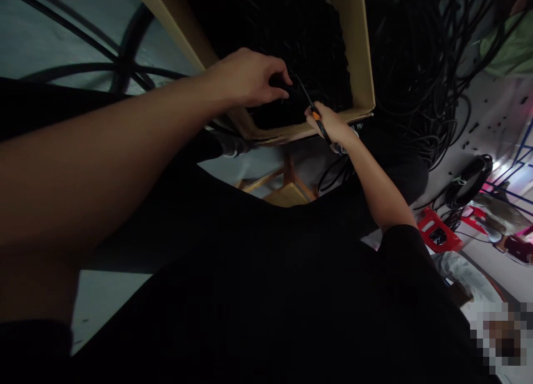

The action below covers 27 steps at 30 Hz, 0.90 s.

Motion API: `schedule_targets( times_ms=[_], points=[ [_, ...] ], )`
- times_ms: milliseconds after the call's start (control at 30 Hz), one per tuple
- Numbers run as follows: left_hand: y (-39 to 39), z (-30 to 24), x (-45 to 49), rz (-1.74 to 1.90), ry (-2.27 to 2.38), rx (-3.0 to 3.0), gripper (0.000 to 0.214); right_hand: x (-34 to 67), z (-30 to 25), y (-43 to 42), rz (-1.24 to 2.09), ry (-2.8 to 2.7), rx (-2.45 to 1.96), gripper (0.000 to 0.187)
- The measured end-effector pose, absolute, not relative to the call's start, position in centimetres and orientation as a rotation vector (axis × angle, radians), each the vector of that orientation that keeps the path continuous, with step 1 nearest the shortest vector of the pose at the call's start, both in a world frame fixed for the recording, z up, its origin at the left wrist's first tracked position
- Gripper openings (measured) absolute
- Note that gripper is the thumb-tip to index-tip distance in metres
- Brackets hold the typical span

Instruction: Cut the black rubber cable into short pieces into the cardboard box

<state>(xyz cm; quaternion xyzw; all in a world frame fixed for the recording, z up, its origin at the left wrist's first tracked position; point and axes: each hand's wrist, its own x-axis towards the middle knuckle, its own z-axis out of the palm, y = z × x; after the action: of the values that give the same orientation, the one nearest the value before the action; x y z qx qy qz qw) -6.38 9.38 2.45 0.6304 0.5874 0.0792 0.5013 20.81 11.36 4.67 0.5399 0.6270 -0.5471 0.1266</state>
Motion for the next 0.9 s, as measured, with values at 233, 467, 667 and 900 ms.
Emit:
schedule_targets(
  times_ms=[233, 467, 667, 900],
  points=[
    [9.3, 3.5, -6.8, 0.212, 1.395, 1.461, 0.048, 20.2, 5.8, 11.7, -1.561, 1.821, 1.578, 0.030],
    [9.5, 3.0, -7.0, 0.241, 1.475, 1.452, 0.029, 20.3, 5.6, 11.9, -1.544, 1.769, 1.595, 0.029],
    [9.8, 4.6, -7.0, 0.233, 1.527, 1.392, 0.041, 21.7, 4.1, 11.9, -1.499, 1.766, 1.590, 0.032],
    [10.8, 5.2, -7.0, 0.278, 1.655, 1.262, 0.056, 21.9, 3.0, 12.3, -1.346, 2.054, 1.469, 0.050]
  ],
)
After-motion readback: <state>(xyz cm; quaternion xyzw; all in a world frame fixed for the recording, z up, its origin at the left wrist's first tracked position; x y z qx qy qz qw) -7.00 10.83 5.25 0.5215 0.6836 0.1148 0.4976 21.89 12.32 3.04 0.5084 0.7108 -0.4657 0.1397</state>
